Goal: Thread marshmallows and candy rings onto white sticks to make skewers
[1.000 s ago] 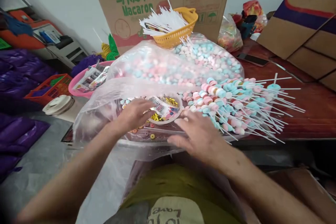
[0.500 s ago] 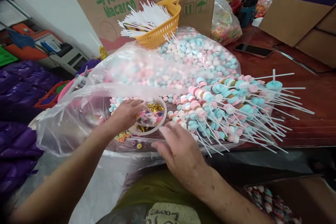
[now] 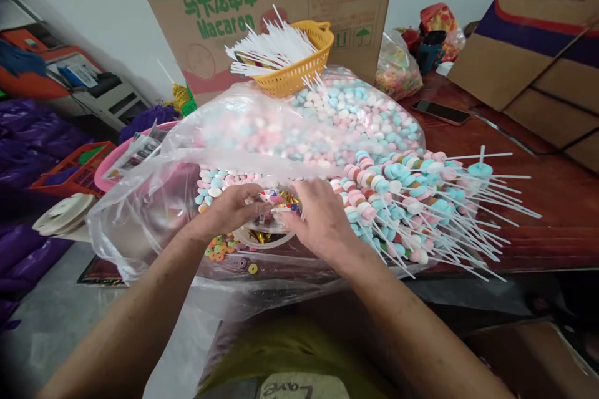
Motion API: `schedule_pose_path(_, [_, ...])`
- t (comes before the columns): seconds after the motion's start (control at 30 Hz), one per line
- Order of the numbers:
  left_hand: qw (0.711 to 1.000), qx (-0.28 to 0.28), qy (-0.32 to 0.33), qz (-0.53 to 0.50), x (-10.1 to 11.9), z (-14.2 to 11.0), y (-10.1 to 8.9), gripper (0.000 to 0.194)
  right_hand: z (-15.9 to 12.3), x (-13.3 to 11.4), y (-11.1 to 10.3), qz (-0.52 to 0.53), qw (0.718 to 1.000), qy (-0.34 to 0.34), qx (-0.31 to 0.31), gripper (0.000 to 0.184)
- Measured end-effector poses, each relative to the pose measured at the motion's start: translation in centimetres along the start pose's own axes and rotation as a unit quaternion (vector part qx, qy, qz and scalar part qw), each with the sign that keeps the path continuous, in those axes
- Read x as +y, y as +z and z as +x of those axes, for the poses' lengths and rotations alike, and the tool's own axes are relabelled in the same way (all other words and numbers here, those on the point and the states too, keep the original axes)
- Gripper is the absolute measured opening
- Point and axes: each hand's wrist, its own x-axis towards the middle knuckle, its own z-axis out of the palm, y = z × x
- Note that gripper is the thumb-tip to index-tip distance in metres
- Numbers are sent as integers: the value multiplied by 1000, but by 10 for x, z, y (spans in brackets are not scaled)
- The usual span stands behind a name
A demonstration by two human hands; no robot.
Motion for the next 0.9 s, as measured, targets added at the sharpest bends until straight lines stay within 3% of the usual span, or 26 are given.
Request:
schedule_pose_path(0.07, [997, -52, 21, -51, 6, -3, -4, 25, 2, -4, -8, 94, 995, -15, -10, 51])
schedule_pose_path(0.17, [988, -115, 39, -95, 16, -9, -7, 24, 5, -14, -6, 205, 977, 21, -55, 25])
schedule_pose_path(0.23, [990, -75, 6, -117, 20, -17, -6, 23, 3, -19, 1, 213, 976, 27, -33, 16])
schedule_pose_path(0.37, [986, 30, -39, -160, 24, -37, 8, 23, -13, -19, 7, 189, 982, 14, 23, 25])
schedule_pose_path(0.43, [981, 36, -25, -191, 27, -45, 17, 21, -22, -14, 1, 191, 981, 24, 24, 33])
schedule_pose_path(0.5, [979, 33, -13, -200, 31, -49, 23, 23, -29, -8, -9, 217, 976, 23, 13, 29])
schedule_pose_path(0.67, [987, -27, 36, -156, 38, -49, 28, 34, -37, -4, -24, 324, 941, 22, -98, 30])
schedule_pose_path(0.77, [991, -37, 23, -128, 41, -50, 29, 32, -40, -11, -19, 299, 952, 32, -58, 15])
schedule_pose_path(0.83, [995, 4, -3, -99, 45, -53, 34, 27, -44, -15, -14, 264, 964, 20, -22, 15])
schedule_pose_path(0.9, [993, 62, -37, -92, 52, -55, 43, 46, -48, -18, -10, 222, 975, 10, 3, 18])
